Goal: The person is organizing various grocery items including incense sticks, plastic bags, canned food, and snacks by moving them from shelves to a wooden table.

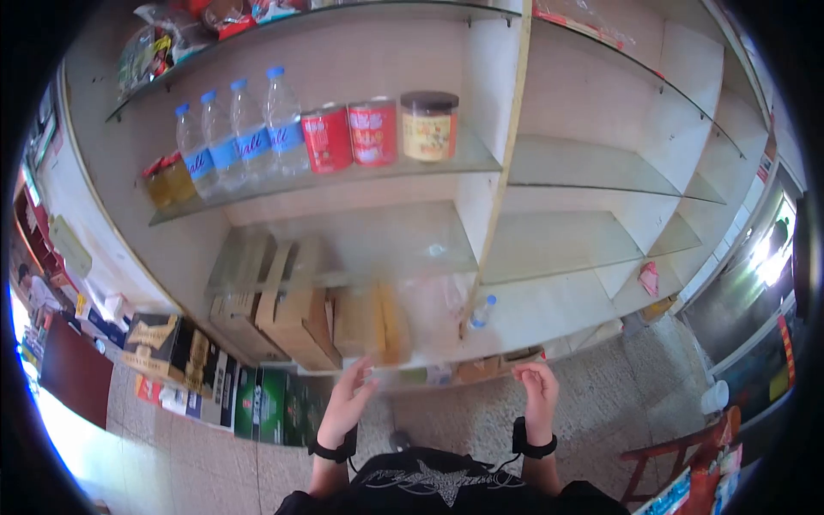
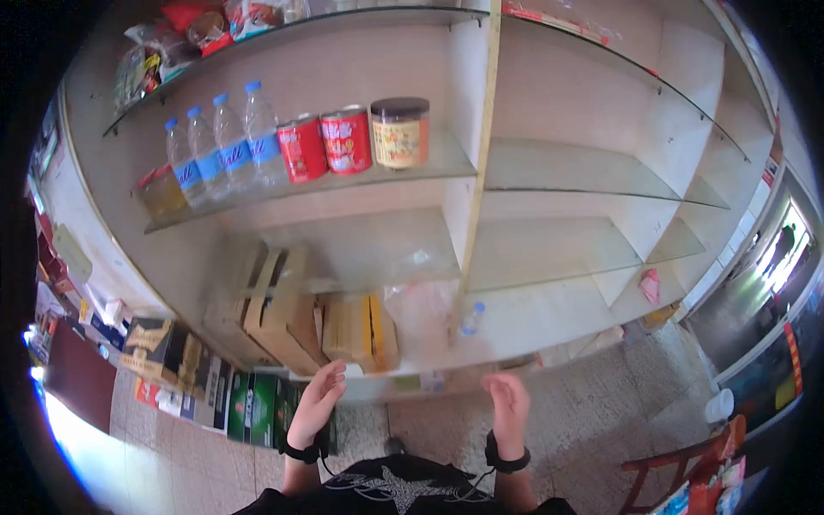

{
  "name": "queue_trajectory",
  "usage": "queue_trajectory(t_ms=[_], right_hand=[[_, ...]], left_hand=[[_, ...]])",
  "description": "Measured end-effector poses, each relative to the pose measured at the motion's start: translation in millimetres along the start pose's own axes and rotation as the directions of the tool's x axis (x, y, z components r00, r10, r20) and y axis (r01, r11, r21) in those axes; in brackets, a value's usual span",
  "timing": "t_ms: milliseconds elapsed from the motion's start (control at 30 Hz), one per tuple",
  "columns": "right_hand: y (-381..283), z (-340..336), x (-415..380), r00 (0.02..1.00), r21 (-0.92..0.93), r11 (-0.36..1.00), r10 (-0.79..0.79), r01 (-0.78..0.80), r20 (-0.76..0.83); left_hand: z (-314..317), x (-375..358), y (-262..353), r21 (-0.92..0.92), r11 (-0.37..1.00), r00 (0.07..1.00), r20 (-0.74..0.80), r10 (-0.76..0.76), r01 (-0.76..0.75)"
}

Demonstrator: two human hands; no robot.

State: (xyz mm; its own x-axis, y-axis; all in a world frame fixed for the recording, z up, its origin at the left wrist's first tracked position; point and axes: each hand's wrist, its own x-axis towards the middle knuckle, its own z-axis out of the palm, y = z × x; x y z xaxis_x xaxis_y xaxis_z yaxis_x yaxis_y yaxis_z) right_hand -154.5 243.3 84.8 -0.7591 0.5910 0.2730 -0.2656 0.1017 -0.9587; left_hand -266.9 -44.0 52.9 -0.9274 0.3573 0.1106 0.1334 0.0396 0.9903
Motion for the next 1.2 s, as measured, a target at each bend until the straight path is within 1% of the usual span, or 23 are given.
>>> queue_trajectory(t_ms=[33,100,133,200,267,300,433,500,533,600,633,667,700,733,800,867,900,967,1000,1067,1100,1133,1200], right_hand=[[1.4,8.3,5.5,1.000,0.003,1.000,0.002,-0.002,-0.005],[5.2,24.6,18.3,0.999,-0.065,0.998,0.026,-0.024,0.029],[9.0,33.3,27.7,0.999,-0.061,0.998,0.028,-0.027,0.024],[19.9,49.5,47.0,0.997,-0.095,0.995,-0.009,0.017,0.081],[35.0,57.4,61.6,0.995,-0.105,0.994,0.025,-0.014,0.099],[41.2,58.5,73.5,0.990,-0.119,0.993,0.040,-0.024,0.134],[54.1,63.8,114.9,0.977,-0.156,0.987,0.079,-0.047,0.199],[59.6,66.4,140.1,0.977,-0.145,0.989,0.017,0.015,0.215],[58.8,68.9,153.5,0.975,-0.143,0.990,0.024,0.008,0.223],[51.6,75.6,186.6,0.968,-0.189,0.976,-0.059,0.108,0.244],[37.8,81.9,197.8,0.961,-0.167,0.979,-0.071,0.118,0.266],[27.4,86.7,207.5,0.960,-0.164,0.980,-0.063,0.112,0.274],[18.6,91.5,219.4,0.932,-0.146,0.964,-0.165,0.221,0.323],[9.2,96.5,232.1,0.892,-0.122,0.937,-0.263,0.327,0.369],[-14.1,105.4,261.6,0.768,-0.098,0.832,-0.450,0.546,0.455],[-29.5,121.3,285.2,0.680,-0.024,0.740,-0.603,0.672,0.417],[-38.5,131.3,297.0,0.676,-0.019,0.741,-0.601,0.671,0.426],[-55.7,150.1,315.6,0.636,-0.036,0.663,-0.699,0.747,0.326],[-61.7,158.3,321.0,0.630,-0.027,0.659,-0.705,0.752,0.325],[-70.2,170.0,330.0,0.663,-0.198,0.643,-0.646,0.740,0.377],[-69.6,171.5,332.4,0.672,-0.272,0.623,-0.601,0.733,0.433],[-69.7,172.2,332.6,0.668,-0.264,0.623,-0.608,0.737,0.429],[-70.4,172.9,331.0,0.669,-0.335,0.591,-0.545,0.734,0.506]], left_hand=[[-6.4,7.8,-7.6,0.001,0.999,0.999,0.015,-0.047,0.047],[-16.1,28.8,-13.8,0.024,0.990,0.989,0.045,-0.141,0.140],[-19.2,42.0,-12.4,0.029,0.990,0.989,0.048,-0.142,0.140],[-20.6,67.7,-7.5,-0.030,0.993,0.989,0.098,-0.107,0.111],[-22.3,82.4,-9.8,-0.058,0.989,0.987,0.097,-0.128,0.134],[-21.3,89.7,-12.0,-0.100,0.985,0.988,0.081,-0.132,0.140],[-22.9,115.1,-16.5,-0.088,0.981,0.985,0.018,-0.171,0.172],[-22.0,132.4,-15.4,-0.150,0.980,0.990,-0.028,-0.140,0.134],[-19.3,142.5,-10.8,-0.149,0.979,0.988,-0.037,-0.147,0.140],[-8.8,166.4,5.5,-0.104,0.992,0.994,-0.080,-0.080,0.071],[-1.9,175.1,16.5,-0.099,0.995,0.995,-0.096,-0.027,0.018],[3.3,183.2,32.5,-0.097,0.995,0.994,-0.104,-0.035,0.025],[8.2,194.0,52.7,0.049,0.986,0.985,-0.062,0.159,-0.156],[12.9,205.1,73.5,0.185,0.924,0.941,0.007,0.339,-0.335],[25.7,227.1,114.4,0.249,0.845,0.878,0.062,0.474,-0.473],[38.6,248.9,143.2,0.365,0.721,0.785,0.047,0.618,-0.589],[45.5,262.4,152.8,0.368,0.724,0.787,0.037,0.615,-0.583],[60.1,283.3,165.4,0.544,0.607,0.691,-0.067,0.720,-0.580],[65.6,289.7,165.7,0.550,0.601,0.685,-0.071,0.725,-0.580],[74.3,302.0,166.0,0.583,0.662,0.721,-0.178,0.670,-0.471],[77.5,303.8,167.3,0.644,0.624,0.701,-0.187,0.688,-0.442],[79.0,304.9,167.2,0.651,0.617,0.695,-0.186,0.694,-0.443],[80.5,306.1,166.0,0.698,0.591,0.684,-0.198,0.702,-0.404]])
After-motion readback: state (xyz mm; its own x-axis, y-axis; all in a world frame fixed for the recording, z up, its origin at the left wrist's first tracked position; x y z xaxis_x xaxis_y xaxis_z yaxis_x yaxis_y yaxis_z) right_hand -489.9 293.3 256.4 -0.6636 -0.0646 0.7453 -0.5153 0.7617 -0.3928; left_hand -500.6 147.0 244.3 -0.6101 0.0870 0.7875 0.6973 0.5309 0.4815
